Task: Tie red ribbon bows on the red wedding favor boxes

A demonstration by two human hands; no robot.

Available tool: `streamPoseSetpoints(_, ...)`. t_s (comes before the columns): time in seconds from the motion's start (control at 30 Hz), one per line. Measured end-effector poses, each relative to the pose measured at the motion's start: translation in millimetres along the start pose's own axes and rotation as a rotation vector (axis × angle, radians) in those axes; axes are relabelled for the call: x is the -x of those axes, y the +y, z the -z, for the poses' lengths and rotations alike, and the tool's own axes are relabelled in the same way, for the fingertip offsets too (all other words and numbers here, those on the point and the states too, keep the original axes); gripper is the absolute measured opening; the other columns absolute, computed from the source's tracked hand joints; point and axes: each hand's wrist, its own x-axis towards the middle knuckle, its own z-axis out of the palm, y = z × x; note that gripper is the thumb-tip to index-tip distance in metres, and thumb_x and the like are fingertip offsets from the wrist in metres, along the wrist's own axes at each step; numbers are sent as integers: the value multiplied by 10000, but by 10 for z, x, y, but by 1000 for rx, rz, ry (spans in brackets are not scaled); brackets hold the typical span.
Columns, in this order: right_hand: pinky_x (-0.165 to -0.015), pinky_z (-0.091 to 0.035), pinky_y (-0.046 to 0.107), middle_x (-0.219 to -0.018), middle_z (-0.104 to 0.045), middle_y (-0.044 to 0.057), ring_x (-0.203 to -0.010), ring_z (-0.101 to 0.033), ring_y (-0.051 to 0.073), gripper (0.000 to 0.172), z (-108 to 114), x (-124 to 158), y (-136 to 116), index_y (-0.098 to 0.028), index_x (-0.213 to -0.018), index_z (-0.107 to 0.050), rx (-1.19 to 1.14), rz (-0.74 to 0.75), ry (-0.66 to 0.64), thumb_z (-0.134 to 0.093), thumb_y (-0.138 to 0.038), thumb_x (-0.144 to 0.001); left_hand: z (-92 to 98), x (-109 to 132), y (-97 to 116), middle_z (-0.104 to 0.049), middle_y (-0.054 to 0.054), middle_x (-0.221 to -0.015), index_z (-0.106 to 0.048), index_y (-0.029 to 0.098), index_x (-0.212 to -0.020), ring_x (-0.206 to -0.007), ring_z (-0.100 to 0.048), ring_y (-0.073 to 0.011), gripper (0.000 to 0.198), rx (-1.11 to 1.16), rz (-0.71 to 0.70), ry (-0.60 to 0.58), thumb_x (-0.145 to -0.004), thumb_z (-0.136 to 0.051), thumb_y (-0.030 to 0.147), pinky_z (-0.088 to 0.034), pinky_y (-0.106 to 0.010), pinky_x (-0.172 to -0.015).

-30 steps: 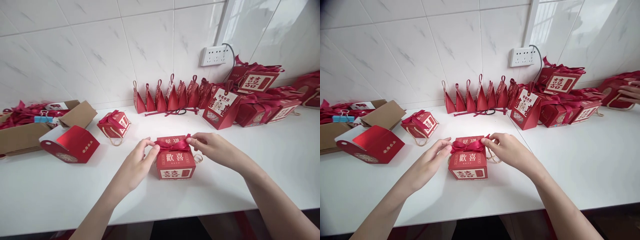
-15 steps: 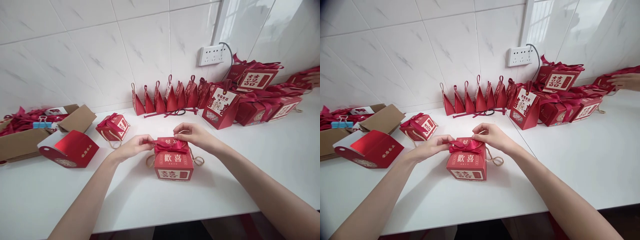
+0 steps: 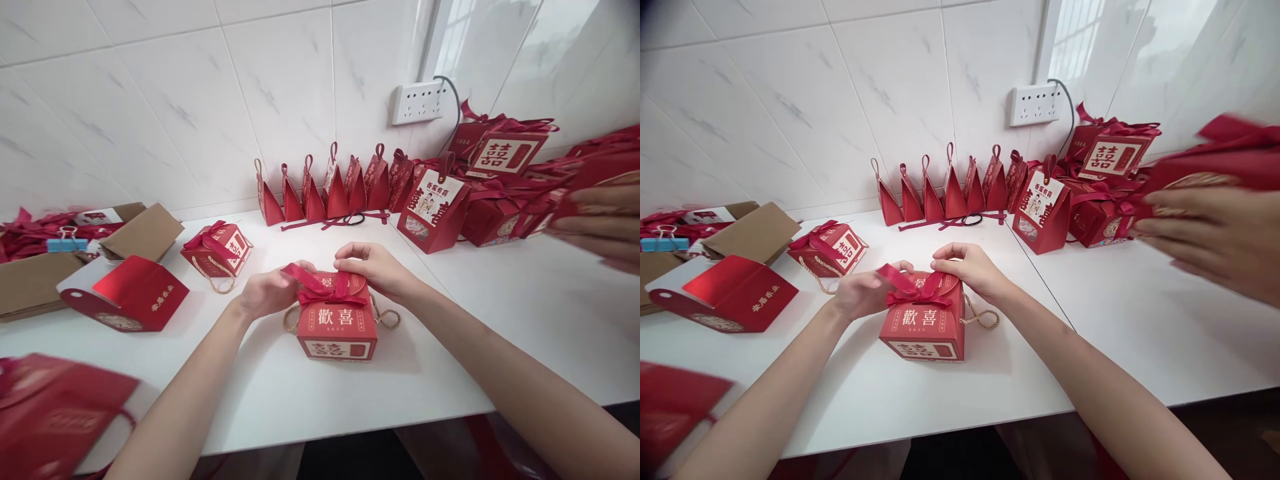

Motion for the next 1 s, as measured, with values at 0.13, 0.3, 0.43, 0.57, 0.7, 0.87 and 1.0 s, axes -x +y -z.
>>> streamPoseSetpoints(0.13,-529,-377,239,-659,-559,-37,-556,-510,85,264,-22,30,0,-156,-728,-582,-62,-18,-30,-752,-313,-601,40,75,-27,-654,-100,-1018,-592,184,-926,-964,-597,-269,409,-61,-56,-75,-644,-693,462,-452,-377,-804)
streamPoseSetpoints(0.3,-514,-374,229,-645,-555,-41,-544,-502,79,248,-40,53,-16,-159,-722,-578,-49,0,-31,-747,-304,-613,14,55,4,-640,-103,-1101,-624,171,-834,-1040,-588,-265,286,-130,-86,-29,-726,-678,431,-442,-386,-870)
streamPoseSetpoints(0.43,-511,-380,230,-654,-577,-30,-550,-512,87,231,-33,60,-23,-160,-730,-588,-18,-6,-64,-738,-305,-631,-2,78,24,-601,-108,-1185,-648,182,-842,-1090,-559,-306,490,-109,-124,-58,-612,-690,613,-442,-414,-897)
streamPoseSetpoints(0.57,-519,-383,221,-674,-584,-30,-560,-513,79,216,-11,67,-26,-158,-735,-593,-20,-1,-87,-734,-298,-651,-38,58,28,-647,-110,-1076,-660,163,-892,-1027,-592,-271,373,-131,-124,43,-689,-696,474,-447,-388,-885)
streamPoseSetpoints(0.7,-558,-409,220,-694,-588,-31,-598,-535,82,213,-9,66,-15,-161,-734,-594,-50,31,-113,-747,-281,-648,-123,-36,6,-667,-53,-874,-630,156,-842,-819,-621,-171,227,-81,-110,174,-753,-661,363,-459,-293,-763)
streamPoseSetpoints(0.87,-597,-442,246,-723,-623,0,-626,-570,110,247,-14,41,5,-161,-753,-605,-29,-3,-131,-719,-371,-692,-219,-92,-18,-590,9,-699,-571,152,-760,-610,-533,-99,262,-166,68,251,-773,-625,409,-394,-217,-590)
streamPoseSetpoints(1.0,-679,-472,269,-968,-651,78,-787,-625,160,368,165,90,-98,-164,-895,-631,180,-60,-28,-576,-517,-806,-139,8,-7,-579,-16,-782,-565,158,-772,-696,-551,-128,384,-226,120,378,-793,-524,539,-409,-230,-604)
